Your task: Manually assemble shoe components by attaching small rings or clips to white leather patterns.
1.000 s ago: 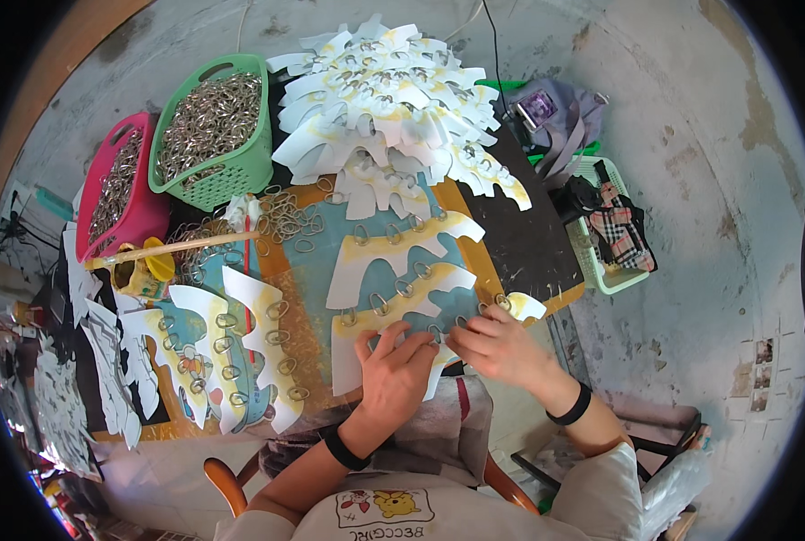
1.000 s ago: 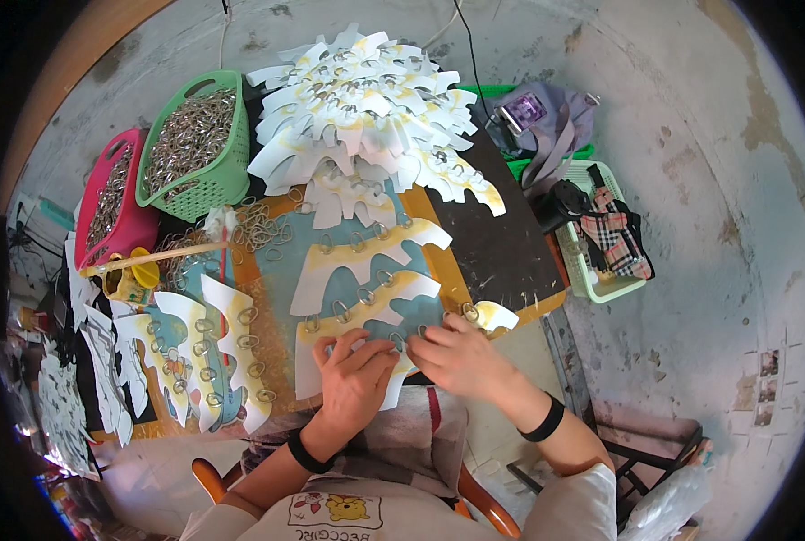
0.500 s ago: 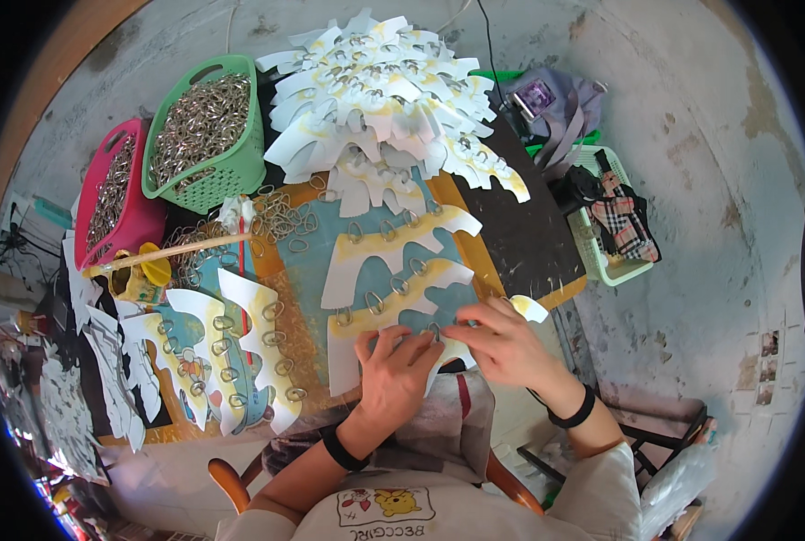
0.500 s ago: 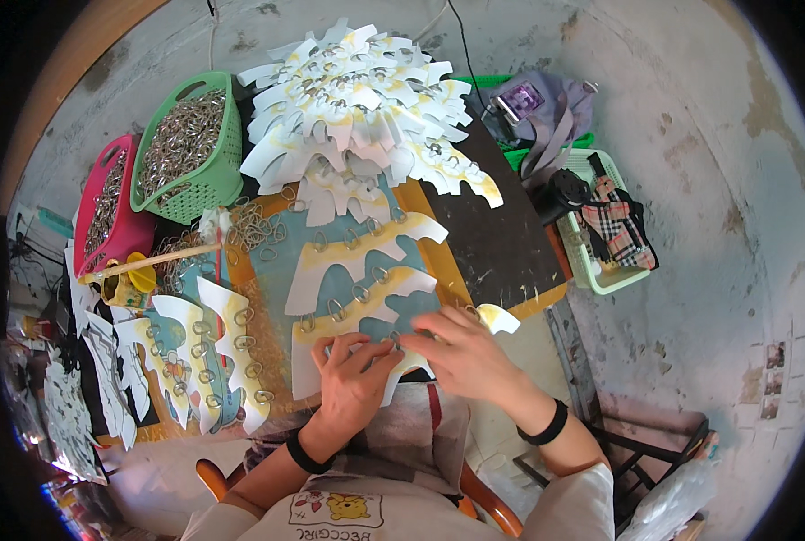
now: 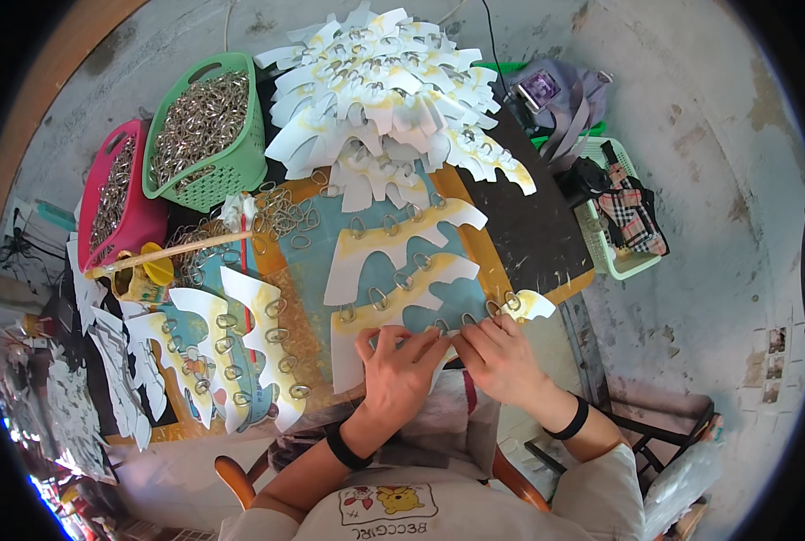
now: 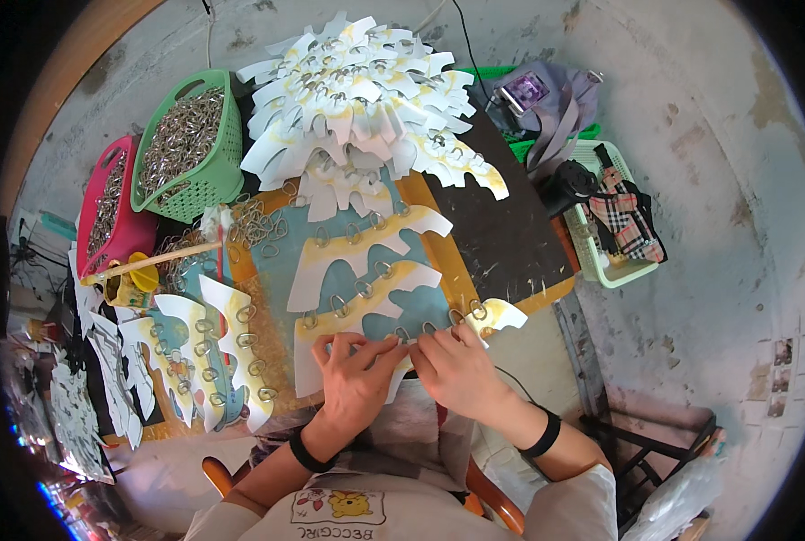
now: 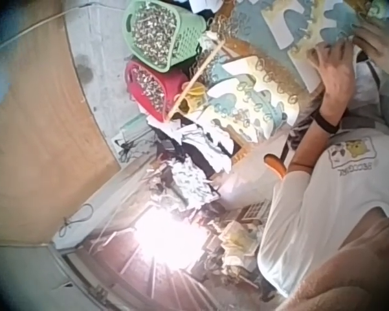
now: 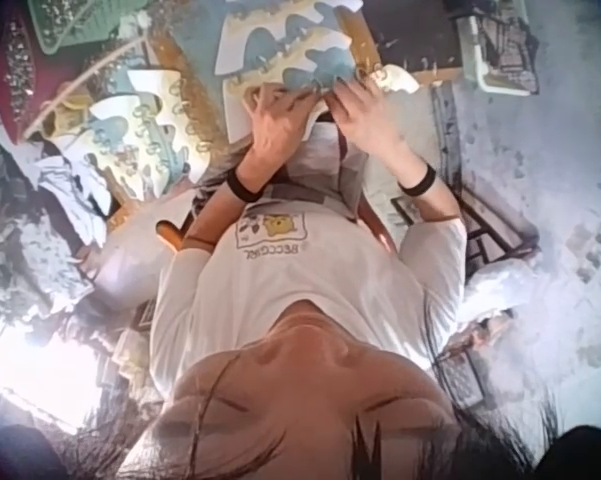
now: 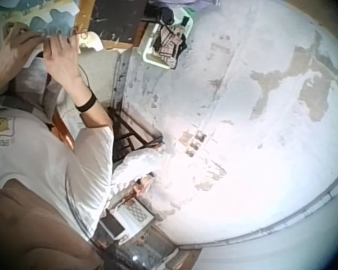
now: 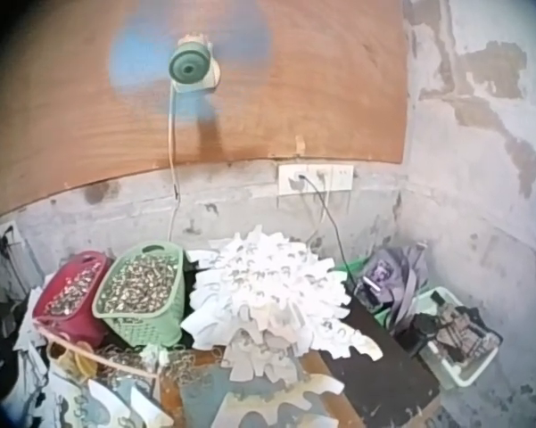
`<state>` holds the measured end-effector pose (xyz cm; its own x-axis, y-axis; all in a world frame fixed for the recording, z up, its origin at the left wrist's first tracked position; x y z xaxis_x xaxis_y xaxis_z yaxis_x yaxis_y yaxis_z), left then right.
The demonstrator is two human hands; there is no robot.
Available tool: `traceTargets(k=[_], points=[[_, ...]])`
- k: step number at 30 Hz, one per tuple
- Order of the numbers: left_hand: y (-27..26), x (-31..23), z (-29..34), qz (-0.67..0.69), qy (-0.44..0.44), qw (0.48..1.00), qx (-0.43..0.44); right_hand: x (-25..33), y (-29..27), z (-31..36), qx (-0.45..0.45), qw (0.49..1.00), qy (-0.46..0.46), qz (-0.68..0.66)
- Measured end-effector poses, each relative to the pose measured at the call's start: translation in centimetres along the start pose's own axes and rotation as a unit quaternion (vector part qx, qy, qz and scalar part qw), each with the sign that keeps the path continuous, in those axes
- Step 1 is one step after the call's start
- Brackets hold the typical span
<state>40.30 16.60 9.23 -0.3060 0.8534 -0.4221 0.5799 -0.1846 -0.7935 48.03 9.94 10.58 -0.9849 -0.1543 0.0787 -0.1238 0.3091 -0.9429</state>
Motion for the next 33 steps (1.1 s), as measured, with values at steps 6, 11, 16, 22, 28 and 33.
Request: traceTargets(k=[6,11,16,22,28,33], points=[[0.0,-0.3,0.0,-0.01,0.024,1.0,0.007,0.5,-0.8,0.0,0.005,0.999,0.031,-0.013],[0.1,-0.4,0.0,-0.001,0.027,1.0,0.005,0.0,-0.5,1.1,-0.067,0.991,0.036,-0.113],[0.0,-0.6,0.2,-0.006,0.064,0.998,0.001,-1.2,0.4,1.5,-0.052,0.976,0.125,-0.171],[-0.1,-1.0,0.7,-0.01,0.133,0.991,0.018,-1.5,0.5,1.6,-0.081,0.968,0.16,-0.177],[-1.7,-0.7,0.3,-0.013,0.057,0.998,0.0,-0.3,0.6,2.2,-0.068,0.985,0.127,-0.093],[-2.1,-0.2,-0.2,0.022,0.046,0.999,0.009,0.1,0.9,2.2,-0.049,0.987,0.134,-0.076]])
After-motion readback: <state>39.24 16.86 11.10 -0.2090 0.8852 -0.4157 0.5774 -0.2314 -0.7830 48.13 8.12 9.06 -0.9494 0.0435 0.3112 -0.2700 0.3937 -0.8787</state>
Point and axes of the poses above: each hand's wrist, its own z-axis away from the middle knuckle, its own y-axis out of the palm, x = y × z, the point moved 9 cm from there along -z, towards the middle knuckle
